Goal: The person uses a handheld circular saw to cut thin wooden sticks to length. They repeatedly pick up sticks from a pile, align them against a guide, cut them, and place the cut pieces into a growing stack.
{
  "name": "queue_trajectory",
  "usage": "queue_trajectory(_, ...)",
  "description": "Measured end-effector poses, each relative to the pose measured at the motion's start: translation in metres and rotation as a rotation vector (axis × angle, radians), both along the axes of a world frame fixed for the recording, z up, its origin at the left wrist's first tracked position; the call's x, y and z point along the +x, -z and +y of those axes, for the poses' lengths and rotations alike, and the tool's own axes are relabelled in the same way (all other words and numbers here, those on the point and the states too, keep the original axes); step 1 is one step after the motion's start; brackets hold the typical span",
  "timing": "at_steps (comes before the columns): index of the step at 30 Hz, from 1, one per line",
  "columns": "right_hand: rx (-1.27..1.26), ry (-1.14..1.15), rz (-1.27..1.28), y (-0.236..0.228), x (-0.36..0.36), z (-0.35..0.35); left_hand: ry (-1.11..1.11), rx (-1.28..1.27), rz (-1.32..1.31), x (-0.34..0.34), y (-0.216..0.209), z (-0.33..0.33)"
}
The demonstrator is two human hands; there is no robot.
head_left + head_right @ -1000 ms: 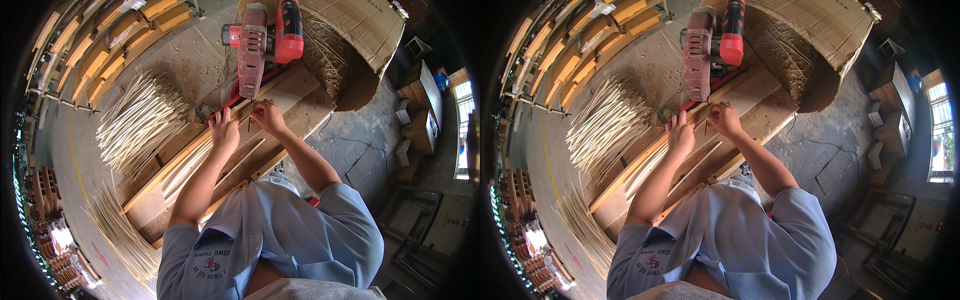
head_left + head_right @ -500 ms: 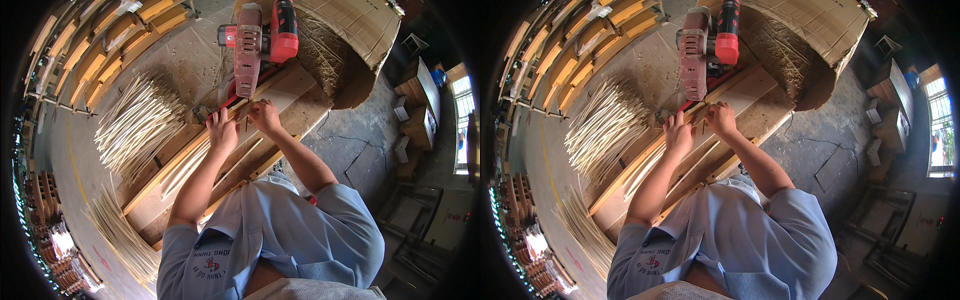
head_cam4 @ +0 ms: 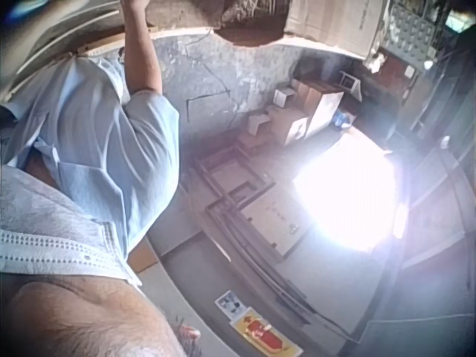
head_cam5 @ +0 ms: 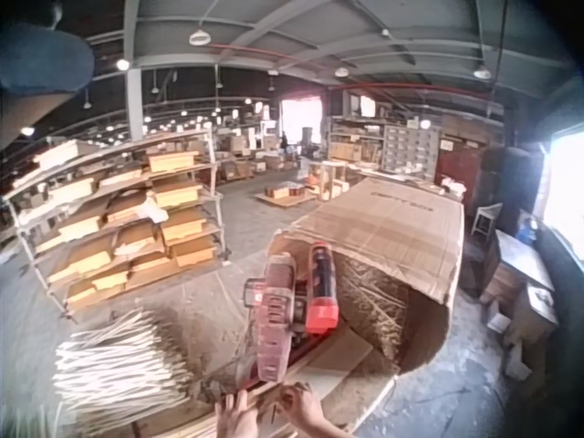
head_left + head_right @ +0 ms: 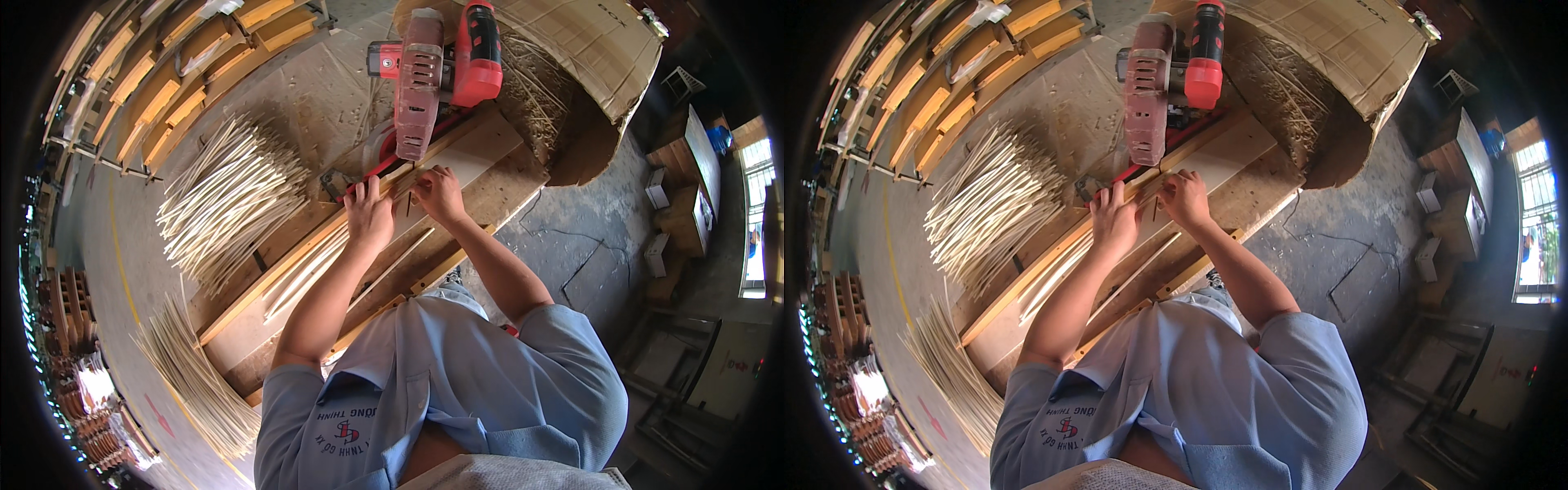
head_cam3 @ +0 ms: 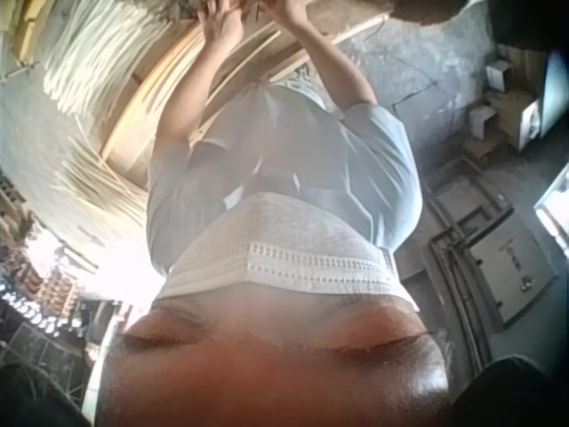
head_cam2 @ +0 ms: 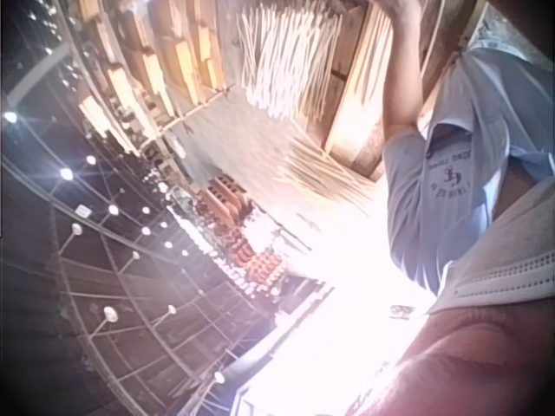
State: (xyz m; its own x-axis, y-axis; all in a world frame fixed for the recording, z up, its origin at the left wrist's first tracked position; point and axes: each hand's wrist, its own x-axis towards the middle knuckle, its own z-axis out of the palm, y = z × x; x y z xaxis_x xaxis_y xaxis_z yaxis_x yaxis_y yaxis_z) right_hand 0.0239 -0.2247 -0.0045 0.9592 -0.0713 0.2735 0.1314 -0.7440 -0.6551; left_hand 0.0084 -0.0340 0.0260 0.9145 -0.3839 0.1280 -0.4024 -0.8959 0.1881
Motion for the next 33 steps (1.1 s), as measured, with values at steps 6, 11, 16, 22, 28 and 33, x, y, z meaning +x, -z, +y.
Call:
queue_trajectory(6,-0.015,-0.005,0.009,-0.0002,0.0008,-0.0005,-0.010,-0.035,-0.005,0.0004,0.0002,-0.0011)
queue_trajectory(11,-0.003,-0.002,-0.009,0.0007,0.0015,0.0009,-0.039,-0.007,-0.031,0.0011,-0.0001,-0.0046)
queue_trajectory(16,-0.013,0.004,-0.004,0.0025,0.0017,-0.0002,-0.040,0.021,-0.018,0.0030,-0.0008,-0.0056)
queue_trajectory(22,-0.003,-0.017,-0.007,0.0005,0.0001,-0.0014,-0.047,-0.016,-0.045,0.0024,0.0012,-0.0064)
queue_trajectory(28,-0.018,-0.021,-0.017,0.0000,-0.0011,-0.0007,-0.052,-0.025,-0.054,0.0026,0.0034,-0.0062)
queue_trajectory(33,0.023,0.025,-0.058,0.0053,-0.0018,0.0023,-0.048,-0.016,-0.029,0.0021,0.0015,-0.0068)
